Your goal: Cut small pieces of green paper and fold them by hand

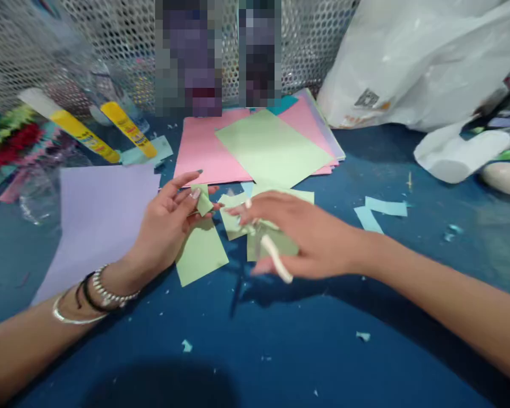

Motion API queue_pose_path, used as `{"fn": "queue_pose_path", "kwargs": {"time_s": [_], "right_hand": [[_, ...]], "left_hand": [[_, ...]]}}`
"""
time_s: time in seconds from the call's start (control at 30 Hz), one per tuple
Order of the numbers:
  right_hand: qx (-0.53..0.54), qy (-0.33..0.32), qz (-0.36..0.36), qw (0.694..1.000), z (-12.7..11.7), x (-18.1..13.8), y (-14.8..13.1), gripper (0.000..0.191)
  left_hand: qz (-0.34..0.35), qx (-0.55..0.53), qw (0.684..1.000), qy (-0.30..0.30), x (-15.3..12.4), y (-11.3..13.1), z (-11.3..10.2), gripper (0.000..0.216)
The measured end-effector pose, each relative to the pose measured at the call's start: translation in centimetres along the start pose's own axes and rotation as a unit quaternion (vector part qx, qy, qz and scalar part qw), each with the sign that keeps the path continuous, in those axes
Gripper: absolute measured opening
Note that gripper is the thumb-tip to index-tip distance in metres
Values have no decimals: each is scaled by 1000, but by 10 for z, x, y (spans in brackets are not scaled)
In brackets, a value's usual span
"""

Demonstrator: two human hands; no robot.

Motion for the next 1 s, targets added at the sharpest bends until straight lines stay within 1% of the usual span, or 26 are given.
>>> {"fn": "queue_pose_path", "kwargs": {"time_s": [0.07,0.13,0.2,0.27,0.33,0.4,0.47,0.57,0.63,0.7,0.77,0.8,0.87,0.93,1.0], "right_hand": [[-7,-86,-66,994,30,-2,-30,53],[-1,-154,-113,982,53,-6,-52,52],[6,-178,-119,977,64,-7,-59,52],[8,-173,-107,979,65,-5,-56,53],[0,-164,-96,982,60,-3,-49,53],[-12,-158,-76,984,51,-2,-38,52],[-25,-146,-41,988,38,-2,-22,51],[-60,-112,17,992,16,-3,1,55],[-72,-71,66,993,5,-3,11,50],[-41,16,121,992,-5,-1,16,39],[42,139,157,977,-10,-1,14,30],[93,196,161,963,-9,-1,12,24],[161,260,140,942,-1,2,4,22],[180,293,125,931,7,4,-1,23],[194,306,108,926,10,5,-2,24]], "left_hand": [[10,12,1000,17,2,2,-4,30],[21,17,999,32,4,7,-9,29],[34,13,998,46,8,15,-15,25],[48,6,997,57,11,27,-22,24],[63,0,996,69,13,39,-29,23],[76,-9,994,81,12,47,-34,23],[72,-17,993,91,9,49,-38,24],[21,-21,996,84,0,38,-33,27],[-28,-29,998,58,-9,27,-21,29],[-92,-22,995,10,-20,15,-4,31],[-141,-11,989,-37,-31,7,13,32],[-157,0,986,-55,-35,3,19,32],[-172,16,982,-71,-42,-2,27,30],[-174,30,982,-66,-45,-6,27,29],[-162,54,983,-61,-46,-8,26,27]]}}
Point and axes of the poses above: each hand's wrist, its own x-axis towards the middle knuckle, its own z-axis out of the palm, y = z × x, the point moved 8 cm from there along x, towards the middle knuckle, and after that the axes turned 1 degree about x, right-handed, at the moved point
